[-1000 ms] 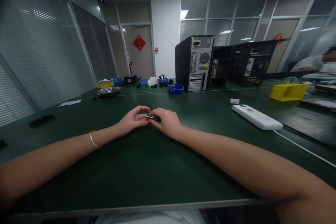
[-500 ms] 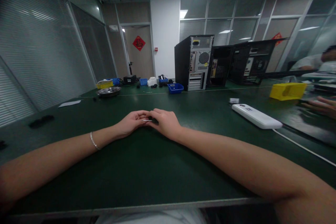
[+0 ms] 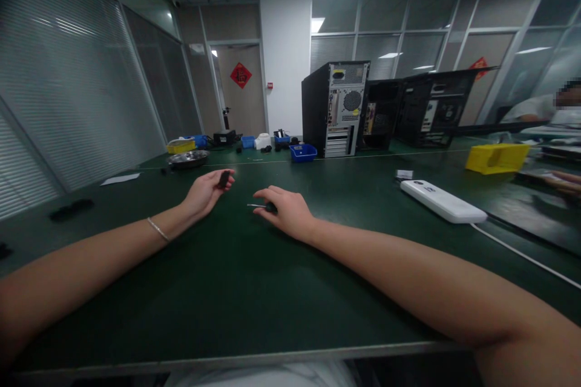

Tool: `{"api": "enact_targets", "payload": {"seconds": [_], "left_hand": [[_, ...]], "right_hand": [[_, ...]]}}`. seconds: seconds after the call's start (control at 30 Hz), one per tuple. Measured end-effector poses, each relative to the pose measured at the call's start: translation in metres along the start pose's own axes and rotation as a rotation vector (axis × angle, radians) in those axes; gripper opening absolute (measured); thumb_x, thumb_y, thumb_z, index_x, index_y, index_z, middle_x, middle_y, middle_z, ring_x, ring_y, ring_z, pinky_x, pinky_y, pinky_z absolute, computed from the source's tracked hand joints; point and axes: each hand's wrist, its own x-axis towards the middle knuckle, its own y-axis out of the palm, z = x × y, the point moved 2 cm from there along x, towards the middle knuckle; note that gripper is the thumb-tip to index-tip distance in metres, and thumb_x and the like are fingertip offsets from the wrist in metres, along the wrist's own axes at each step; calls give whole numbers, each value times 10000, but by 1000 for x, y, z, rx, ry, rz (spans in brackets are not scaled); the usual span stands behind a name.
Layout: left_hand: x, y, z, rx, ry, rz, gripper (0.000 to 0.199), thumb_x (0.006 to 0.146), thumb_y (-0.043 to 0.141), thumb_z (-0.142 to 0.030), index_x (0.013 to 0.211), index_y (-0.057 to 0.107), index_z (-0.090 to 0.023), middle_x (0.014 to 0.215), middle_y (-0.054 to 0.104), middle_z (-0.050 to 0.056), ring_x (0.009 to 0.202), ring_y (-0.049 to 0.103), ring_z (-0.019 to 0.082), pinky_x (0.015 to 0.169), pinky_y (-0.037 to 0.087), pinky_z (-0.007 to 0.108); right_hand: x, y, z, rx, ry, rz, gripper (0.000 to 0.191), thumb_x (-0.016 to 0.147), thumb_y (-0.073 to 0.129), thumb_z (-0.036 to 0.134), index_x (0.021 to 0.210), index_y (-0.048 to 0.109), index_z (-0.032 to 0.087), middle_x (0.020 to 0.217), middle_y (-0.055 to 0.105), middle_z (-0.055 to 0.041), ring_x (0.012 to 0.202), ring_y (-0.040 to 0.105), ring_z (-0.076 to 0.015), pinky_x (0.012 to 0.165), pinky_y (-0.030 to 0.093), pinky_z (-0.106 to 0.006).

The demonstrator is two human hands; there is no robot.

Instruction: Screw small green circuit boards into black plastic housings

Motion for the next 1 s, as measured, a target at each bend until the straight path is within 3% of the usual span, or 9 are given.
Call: {"api": "enact_targets", "payload": {"seconds": [0.13,0.33,0.5,0.6,0.77,1.0], "left_hand": [[0,-3,3,2,-63,5,139,807,520,-145,848,636,-81,694,602,50,584,526,93,549,406,198],[-23,23,10,70,-171,229,213,808,613,-298,951,623,-141,750,615,44,566,532,98,522,403,206],[-32,32,9,172,-168,310,260,790,640,-337,915,693,-116,873,645,76,701,554,112,654,439,227],[-34,33,9,190,-163,375,305,757,679,-303,1006,678,-128,952,652,83,773,567,134,728,444,260],[-39,34,9,336,-89,475,394,745,686,-231,1125,617,-152,820,648,35,717,560,124,702,449,262],[-39,35,3,448,80,454,290,774,647,-260,1046,656,-158,837,658,42,713,585,141,709,473,279]], "right_hand": [[1,1,-1,2,15,2,279,853,581,331,1108,583,217,945,623,-29,811,595,-150,695,433,-253],[1,4,-8,-8,102,11,302,835,593,388,1093,597,233,952,624,-36,843,589,-170,711,431,-271],[1,4,-14,-8,168,12,275,905,460,414,1015,620,220,927,605,-34,793,572,-154,668,409,-259],[2,5,-15,-39,177,40,273,935,408,364,942,640,220,897,593,-25,769,567,-142,643,386,-249],[2,6,-15,-70,172,58,265,932,423,349,895,646,212,863,593,-20,764,562,-138,615,358,-238],[2,3,-13,-82,156,73,253,927,434,340,895,646,206,863,606,-25,755,565,-142,593,349,-240]]}}
